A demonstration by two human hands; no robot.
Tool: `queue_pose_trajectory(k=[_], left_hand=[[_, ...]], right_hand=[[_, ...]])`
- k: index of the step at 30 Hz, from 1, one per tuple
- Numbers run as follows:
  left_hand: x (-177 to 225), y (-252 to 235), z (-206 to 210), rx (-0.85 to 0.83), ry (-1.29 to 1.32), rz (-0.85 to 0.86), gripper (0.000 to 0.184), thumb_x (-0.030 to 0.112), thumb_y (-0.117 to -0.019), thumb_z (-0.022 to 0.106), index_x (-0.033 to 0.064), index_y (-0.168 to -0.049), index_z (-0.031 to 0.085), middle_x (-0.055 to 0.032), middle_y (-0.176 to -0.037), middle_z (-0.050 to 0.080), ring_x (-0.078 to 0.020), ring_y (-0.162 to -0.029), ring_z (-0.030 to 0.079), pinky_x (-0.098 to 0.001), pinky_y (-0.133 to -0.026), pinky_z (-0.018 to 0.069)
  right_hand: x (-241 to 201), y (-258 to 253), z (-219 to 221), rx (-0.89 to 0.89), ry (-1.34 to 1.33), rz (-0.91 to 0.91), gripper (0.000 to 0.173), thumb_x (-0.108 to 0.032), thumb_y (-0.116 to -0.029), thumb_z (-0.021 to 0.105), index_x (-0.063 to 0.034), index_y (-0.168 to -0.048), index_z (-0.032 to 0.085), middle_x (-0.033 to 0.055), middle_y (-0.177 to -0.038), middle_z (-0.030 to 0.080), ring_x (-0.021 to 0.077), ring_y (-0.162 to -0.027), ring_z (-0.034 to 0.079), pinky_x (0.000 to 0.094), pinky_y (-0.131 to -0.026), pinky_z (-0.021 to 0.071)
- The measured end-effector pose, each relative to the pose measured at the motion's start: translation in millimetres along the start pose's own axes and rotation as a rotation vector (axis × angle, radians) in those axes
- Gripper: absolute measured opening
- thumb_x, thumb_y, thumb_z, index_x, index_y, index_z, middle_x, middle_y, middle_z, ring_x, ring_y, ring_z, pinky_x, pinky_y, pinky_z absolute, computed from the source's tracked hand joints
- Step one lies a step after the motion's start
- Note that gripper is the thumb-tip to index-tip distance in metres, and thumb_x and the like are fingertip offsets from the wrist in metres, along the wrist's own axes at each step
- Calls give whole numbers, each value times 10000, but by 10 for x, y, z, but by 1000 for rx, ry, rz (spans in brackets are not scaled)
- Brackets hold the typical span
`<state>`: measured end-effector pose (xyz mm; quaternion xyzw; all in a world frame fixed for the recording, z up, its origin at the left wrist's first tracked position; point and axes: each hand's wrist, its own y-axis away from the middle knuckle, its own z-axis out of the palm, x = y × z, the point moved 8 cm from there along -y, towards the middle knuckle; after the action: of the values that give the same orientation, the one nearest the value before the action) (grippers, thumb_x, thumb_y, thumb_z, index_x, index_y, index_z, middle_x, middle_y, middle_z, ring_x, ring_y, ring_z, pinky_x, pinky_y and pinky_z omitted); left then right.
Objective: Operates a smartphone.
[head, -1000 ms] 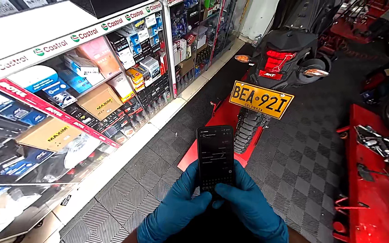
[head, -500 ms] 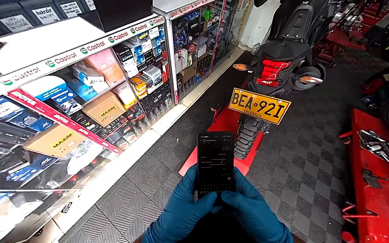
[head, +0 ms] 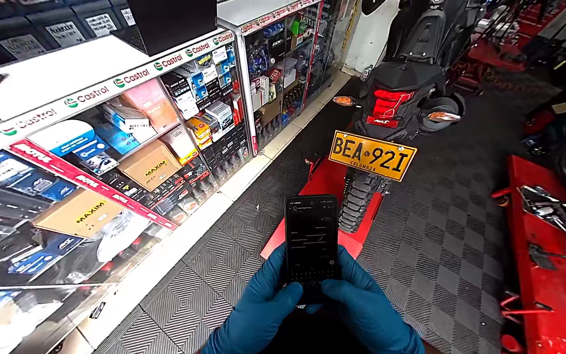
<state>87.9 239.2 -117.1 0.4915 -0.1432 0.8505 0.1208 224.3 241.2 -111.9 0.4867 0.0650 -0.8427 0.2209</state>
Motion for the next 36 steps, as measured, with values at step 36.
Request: queue_pose_trajectory(k=[36], left_hand=[[-170,41,44,-15,18,-54,564,-16,-978,548,47,-1522,414,-112,-1318,648,-206,-1180,648,-388,-1033,532]], right_hand=[[75,98,-88,81,37,27,629,67,-872,680,-37,-1431,412,166,-1159,688,262,-968,717,391,-798,627]])
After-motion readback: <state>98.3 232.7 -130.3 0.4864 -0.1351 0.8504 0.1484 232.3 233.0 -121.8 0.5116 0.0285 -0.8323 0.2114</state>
